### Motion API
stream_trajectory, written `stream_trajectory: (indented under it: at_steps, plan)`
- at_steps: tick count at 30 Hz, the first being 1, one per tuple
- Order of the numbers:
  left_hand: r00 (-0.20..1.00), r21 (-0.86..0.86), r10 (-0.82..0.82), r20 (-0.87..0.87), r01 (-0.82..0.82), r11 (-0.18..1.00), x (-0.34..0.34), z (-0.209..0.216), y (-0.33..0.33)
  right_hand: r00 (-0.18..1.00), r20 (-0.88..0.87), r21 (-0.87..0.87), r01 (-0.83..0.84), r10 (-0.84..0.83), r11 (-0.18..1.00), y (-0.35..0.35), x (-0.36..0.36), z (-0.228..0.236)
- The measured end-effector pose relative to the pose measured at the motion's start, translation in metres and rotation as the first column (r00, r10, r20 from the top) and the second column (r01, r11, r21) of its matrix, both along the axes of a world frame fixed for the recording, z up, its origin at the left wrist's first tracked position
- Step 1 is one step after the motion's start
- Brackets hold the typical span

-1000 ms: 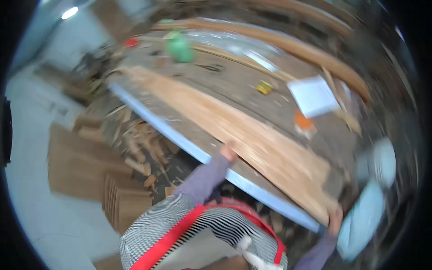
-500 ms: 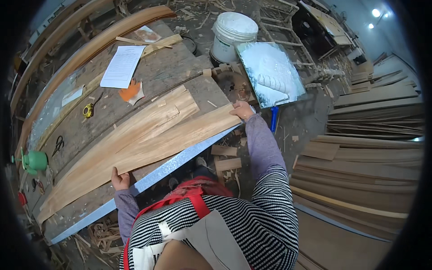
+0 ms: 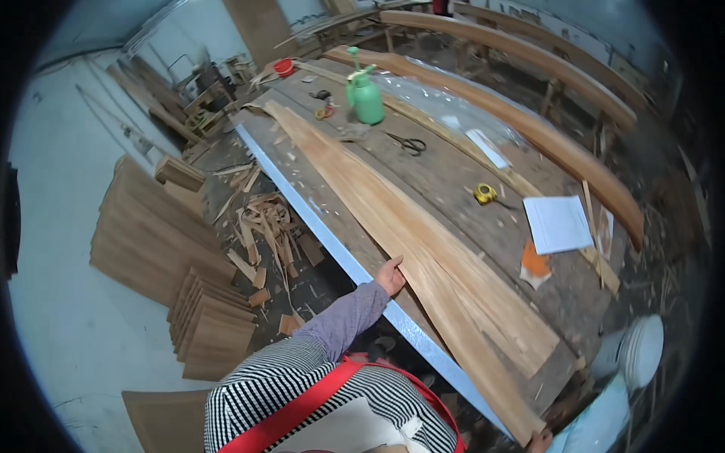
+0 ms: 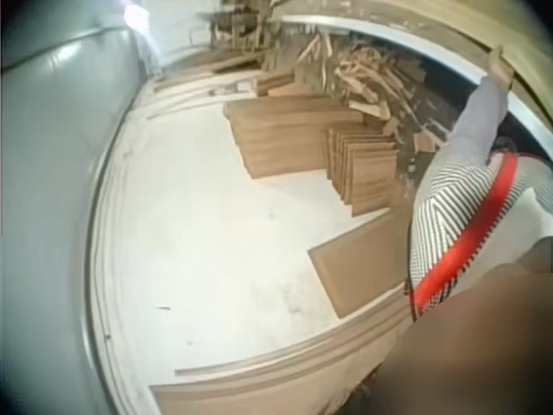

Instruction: Measuring and applying glue to wooden components for assembly in a factory.

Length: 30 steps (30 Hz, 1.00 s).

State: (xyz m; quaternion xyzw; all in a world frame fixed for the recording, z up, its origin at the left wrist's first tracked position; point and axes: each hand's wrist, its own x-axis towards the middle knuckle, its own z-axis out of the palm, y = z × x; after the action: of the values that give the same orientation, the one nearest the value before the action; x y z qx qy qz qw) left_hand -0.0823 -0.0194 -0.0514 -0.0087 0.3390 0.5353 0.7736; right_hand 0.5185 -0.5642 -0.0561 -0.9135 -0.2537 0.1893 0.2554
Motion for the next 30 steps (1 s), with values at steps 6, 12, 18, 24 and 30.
stream_trajectory:
  at_steps: [6,12,18,24,30]
  plan:
    - [0.989,0.054,0.042,-0.143,-0.035,0.998,-0.024,0.018,0.027,0.994,-0.015,0.023,0.112,-0.112,0.993,-0.003,-0.024,0.024]
    - [1.0,0.246,-0.02,-0.009,0.022,0.969,-0.054,0.018,0.031,0.84,-0.487,0.569,0.096,0.241,0.817,-0.013,-0.014,0.012]
    - [0.588,0.363,0.01,-0.808,0.485,0.796,-0.193,0.043,0.023,0.957,0.145,0.274,0.207,-0.253,0.939,-0.016,-0.085,0.01]
    - [0.295,0.455,0.362,-0.884,0.72,0.524,-0.259,0.106,0.042,0.873,-0.312,0.596,0.487,-0.375,0.638,0.025,-0.202,0.063]
    - [0.391,0.468,0.293,-0.873,0.498,0.73,-0.212,0.147,0.001,0.838,-0.164,0.514,0.523,-0.521,0.68,0.027,-0.197,0.071]
